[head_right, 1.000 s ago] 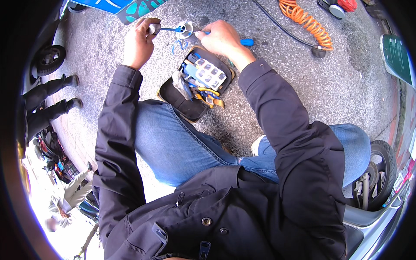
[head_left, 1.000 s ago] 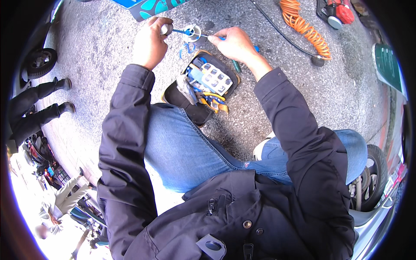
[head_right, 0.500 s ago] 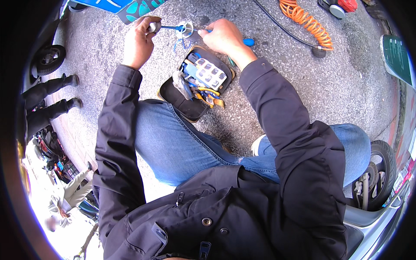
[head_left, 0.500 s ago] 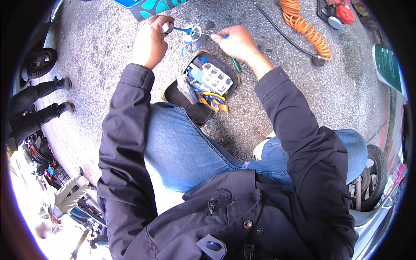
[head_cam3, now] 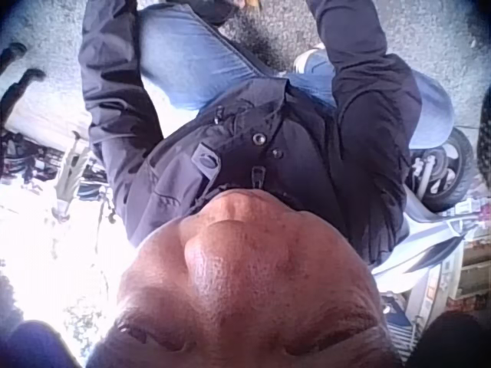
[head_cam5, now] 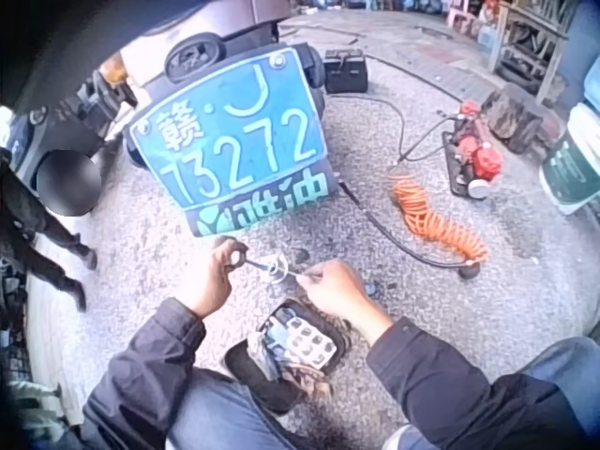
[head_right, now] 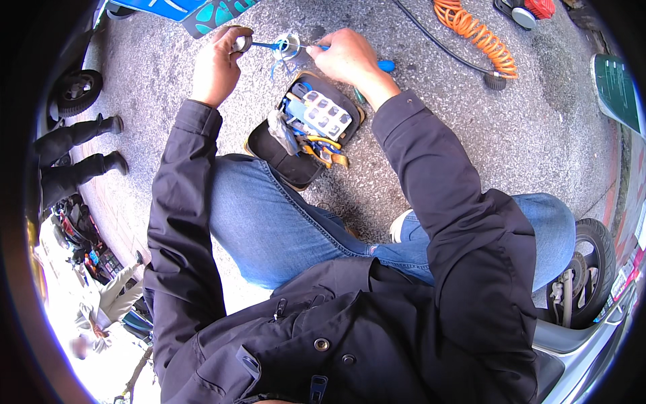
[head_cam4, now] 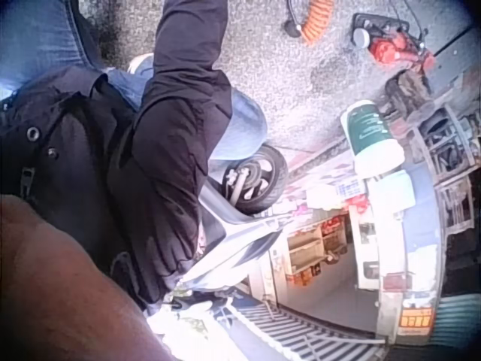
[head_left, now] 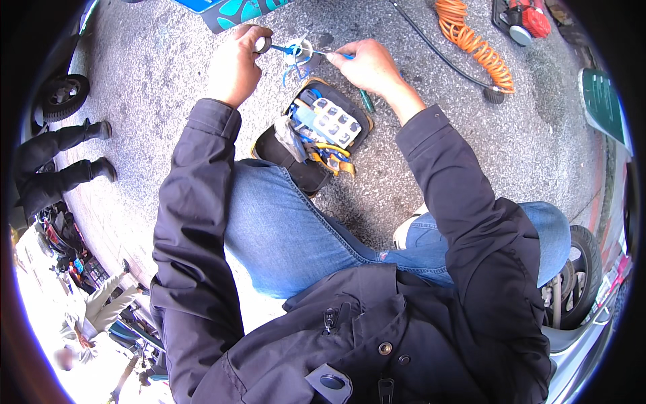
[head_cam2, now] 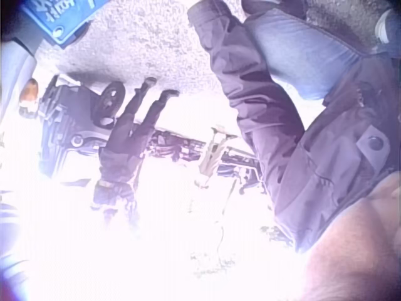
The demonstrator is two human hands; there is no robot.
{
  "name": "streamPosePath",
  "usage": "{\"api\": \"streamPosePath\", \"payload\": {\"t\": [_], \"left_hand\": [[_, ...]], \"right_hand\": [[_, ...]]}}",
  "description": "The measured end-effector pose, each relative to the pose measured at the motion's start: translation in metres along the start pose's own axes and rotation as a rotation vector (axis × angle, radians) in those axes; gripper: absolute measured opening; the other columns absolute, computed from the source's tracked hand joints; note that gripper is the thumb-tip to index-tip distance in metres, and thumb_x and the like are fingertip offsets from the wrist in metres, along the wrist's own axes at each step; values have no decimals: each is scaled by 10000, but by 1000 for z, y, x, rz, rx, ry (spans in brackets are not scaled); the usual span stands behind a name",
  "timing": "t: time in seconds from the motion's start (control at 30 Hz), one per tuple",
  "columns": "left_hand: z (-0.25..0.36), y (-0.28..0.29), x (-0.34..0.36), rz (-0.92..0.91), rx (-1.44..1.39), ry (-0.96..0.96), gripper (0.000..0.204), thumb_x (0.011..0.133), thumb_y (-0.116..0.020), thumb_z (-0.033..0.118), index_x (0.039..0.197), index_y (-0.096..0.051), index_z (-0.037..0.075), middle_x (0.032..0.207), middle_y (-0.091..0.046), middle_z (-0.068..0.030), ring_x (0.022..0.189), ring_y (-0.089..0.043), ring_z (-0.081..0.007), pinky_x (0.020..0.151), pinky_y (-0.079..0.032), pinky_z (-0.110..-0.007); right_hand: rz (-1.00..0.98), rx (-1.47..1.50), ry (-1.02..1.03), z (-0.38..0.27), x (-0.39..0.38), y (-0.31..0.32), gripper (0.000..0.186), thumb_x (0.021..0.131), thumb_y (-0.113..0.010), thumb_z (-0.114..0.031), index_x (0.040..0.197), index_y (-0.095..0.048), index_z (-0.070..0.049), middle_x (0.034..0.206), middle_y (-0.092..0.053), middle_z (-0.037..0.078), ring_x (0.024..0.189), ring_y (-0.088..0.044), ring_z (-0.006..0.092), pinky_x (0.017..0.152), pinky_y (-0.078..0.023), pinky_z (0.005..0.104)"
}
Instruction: The person is repairing a scooter by using tools to adjust and tighten components near the rear license plate. They handle a screwdriver and other small tools, occasionally reaching for items from a nearby toolbox.
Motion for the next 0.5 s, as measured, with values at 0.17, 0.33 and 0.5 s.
{"api": "streamPosePath", "payload": {"t": [0.17, 0.33, 0.5], "left_hand": [[4, 5, 1, 1, -72, 22, 492, 788, -621, -186, 1174, -689, 111, 1132, -679, -144, 977, -705, -342, 828, -569, -413], [-1, 0, 0, -28, -69, 78, 493, 800, -631, -170, 1194, -688, 121, 1162, -700, -116, 1009, -716, -328, 874, -577, -382], [-4, 0, 1, -13, -28, 58, 489, 797, -628, -168, 1190, -688, 117, 1146, -693, -137, 1006, -706, -348, 864, -571, -399]], "right_hand": [[1, -56, -18, -3, -2, 3, 383, 896, -730, -414, 1117, -794, -107, 1044, -761, 192, 1028, -717, 374, 910, -556, 452], [16, -46, 20, -8, -5, 2, 393, 889, -736, -417, 1123, -790, -107, 1044, -761, 189, 1024, -716, 374, 908, -554, 454], [4, -23, 42, -9, -6, 2, 385, 884, -744, -411, 1114, -791, -105, 1032, -763, 184, 1016, -717, 372, 901, -553, 457]]}}
Point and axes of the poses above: each hand's wrist, its own x-axis towards the middle knuckle, its own y-axis out of the back of the hand, z = x × y, the point moved 10 cm from there along x, towards the middle knuckle
